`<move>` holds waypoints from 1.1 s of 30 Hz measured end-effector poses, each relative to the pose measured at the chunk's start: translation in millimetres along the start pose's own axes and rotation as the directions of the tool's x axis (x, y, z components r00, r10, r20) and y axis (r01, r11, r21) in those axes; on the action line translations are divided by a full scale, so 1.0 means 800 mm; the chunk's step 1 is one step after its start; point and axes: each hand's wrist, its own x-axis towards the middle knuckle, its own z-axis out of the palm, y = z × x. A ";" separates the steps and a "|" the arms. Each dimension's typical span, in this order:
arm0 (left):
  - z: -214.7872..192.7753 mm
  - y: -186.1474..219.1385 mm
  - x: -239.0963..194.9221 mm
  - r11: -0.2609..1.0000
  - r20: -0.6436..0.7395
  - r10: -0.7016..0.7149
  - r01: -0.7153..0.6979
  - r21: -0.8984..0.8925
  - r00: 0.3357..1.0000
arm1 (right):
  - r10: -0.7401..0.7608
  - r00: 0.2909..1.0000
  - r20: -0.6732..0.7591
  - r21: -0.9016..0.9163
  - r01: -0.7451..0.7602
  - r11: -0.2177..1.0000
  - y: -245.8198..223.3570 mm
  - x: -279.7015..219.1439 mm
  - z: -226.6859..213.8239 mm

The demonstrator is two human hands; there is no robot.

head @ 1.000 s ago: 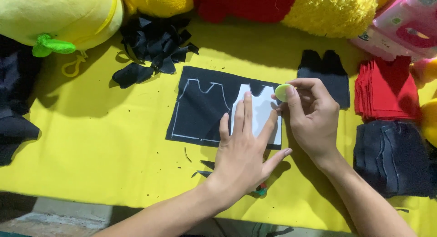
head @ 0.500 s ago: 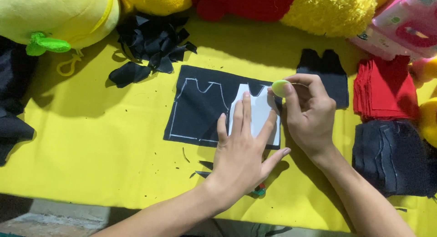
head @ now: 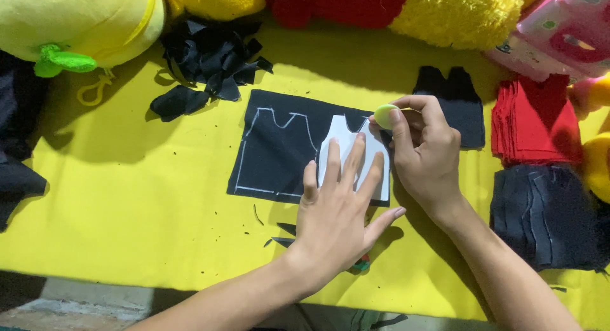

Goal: The person places a white paper pattern on a piece of black fabric and uses a small green chalk piece to trace the pattern's outline. The person traces both sides of the pattern on the fabric.

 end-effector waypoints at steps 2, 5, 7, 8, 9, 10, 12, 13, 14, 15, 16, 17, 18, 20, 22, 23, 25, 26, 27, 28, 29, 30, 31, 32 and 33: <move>0.000 0.001 0.000 1.000 0.002 -0.001 0.001 -0.002 1.000 | 0.002 1.000 0.004 0.002 -0.002 1.000 0.002 -0.001 -0.001; 0.001 0.002 -0.001 1.000 0.000 -0.020 0.020 0.012 1.000 | -0.004 1.000 0.009 0.000 0.004 1.000 0.004 -0.001 0.000; 0.001 0.003 -0.003 0.999 -0.006 -0.035 0.035 0.026 0.999 | -0.012 1.000 0.009 -0.005 0.012 1.000 0.003 -0.002 0.000; 0.001 0.004 -0.003 0.999 -0.007 -0.045 0.045 0.005 0.999 | -0.013 1.000 0.004 -0.005 0.013 1.000 0.003 -0.002 0.000; 0.001 0.004 -0.003 0.998 -0.010 -0.056 0.056 -0.016 0.998 | -0.015 1.000 -0.001 -0.004 0.015 1.000 0.002 -0.001 0.001; 0.001 0.004 -0.002 0.998 -0.011 -0.058 0.058 -0.015 0.998 | -0.017 1.000 0.000 -0.003 0.017 1.000 0.002 -0.001 0.000; 0.002 0.004 -0.002 0.998 -0.007 -0.057 0.057 -0.019 0.998 | -0.021 1.000 0.001 -0.046 0.021 0.999 0.003 -0.002 0.000; 0.002 0.005 -0.002 0.998 -0.005 -0.057 0.057 -0.020 0.998 | -0.020 1.000 0.003 -0.046 0.020 0.999 0.001 -0.001 -0.002; 0.002 0.005 -0.002 0.999 0.004 -0.049 0.049 -0.004 0.999 | -0.022 1.000 0.018 -0.060 0.023 0.998 0.000 0.000 -0.004; 0.002 0.003 -0.001 0.999 0.008 -0.042 0.041 0.013 0.999 | -0.030 0.999 0.031 -0.074 0.032 0.997 -0.002 0.003 -0.005; 0.001 0.003 -0.001 0.999 0.005 -0.043 0.043 0.015 0.999 | -0.034 0.999 0.030 -0.073 0.036 0.997 -0.010 0.007 -0.005; -0.001 0.005 -0.001 0.998 -0.012 -0.053 0.054 0.022 0.999 | -0.022 0.998 0.050 -0.065 0.026 0.998 -0.018 0.011 -0.005; -0.002 0.006 -0.001 0.997 -0.029 -0.064 0.065 0.029 0.998 | -0.011 0.997 0.071 -0.057 0.015 0.998 -0.026 0.014 -0.005; 0.003 0.005 -0.001 0.999 0.032 -0.044 0.044 -0.003 0.999 | -0.090 0.991 0.098 -0.076 0.097 0.992 -0.023 0.020 0.001; 0.004 0.003 0.001 0.999 0.087 -0.027 0.029 -0.032 0.996 | -0.175 0.977 0.124 -0.089 0.186 0.978 -0.021 0.030 0.007; 0.002 0.003 0.001 0.999 0.085 -0.026 0.029 -0.041 0.996 | -0.191 0.970 0.153 -0.101 0.208 0.973 -0.022 0.034 0.008; -0.001 0.003 0.001 0.998 0.082 -0.025 0.029 -0.052 0.996 | -0.208 0.961 0.181 -0.114 0.231 0.966 -0.022 0.041 0.011; -0.001 0.004 0.001 0.998 0.088 -0.024 0.028 -0.053 0.996 | -0.213 0.957 0.199 -0.129 0.241 0.962 -0.022 0.043 0.012; -0.001 0.004 0.001 0.998 0.092 -0.024 0.029 -0.053 0.995 | -0.219 0.951 0.218 -0.143 0.253 0.957 -0.022 0.045 0.013; 0.000 0.004 0.002 0.998 0.090 -0.026 0.031 -0.054 0.996 | -0.221 0.950 0.219 -0.144 0.256 0.956 -0.021 0.047 0.013; 0.001 0.004 0.002 0.998 0.091 -0.024 0.030 -0.061 0.996 | -0.230 0.945 0.234 -0.140 0.267 0.953 -0.019 0.047 0.014; 0.002 0.004 0.002 0.997 0.091 -0.023 0.029 -0.069 0.996 | -0.238 0.939 0.249 -0.137 0.278 0.951 -0.017 0.047 0.015; 0.002 0.004 0.002 0.997 0.093 -0.025 0.031 -0.070 0.995 | -0.238 0.938 0.252 -0.137 0.278 0.951 -0.019 0.047 0.014; 0.002 0.004 0.001 0.998 0.097 -0.015 0.021 -0.055 0.995 | -0.217 0.941 0.261 -0.151 0.262 0.953 -0.021 0.047 0.014; 0.002 0.004 0.001 0.999 0.101 -0.006 0.010 -0.041 0.995 | -0.196 0.943 0.271 -0.167 0.246 0.955 -0.023 0.046 0.013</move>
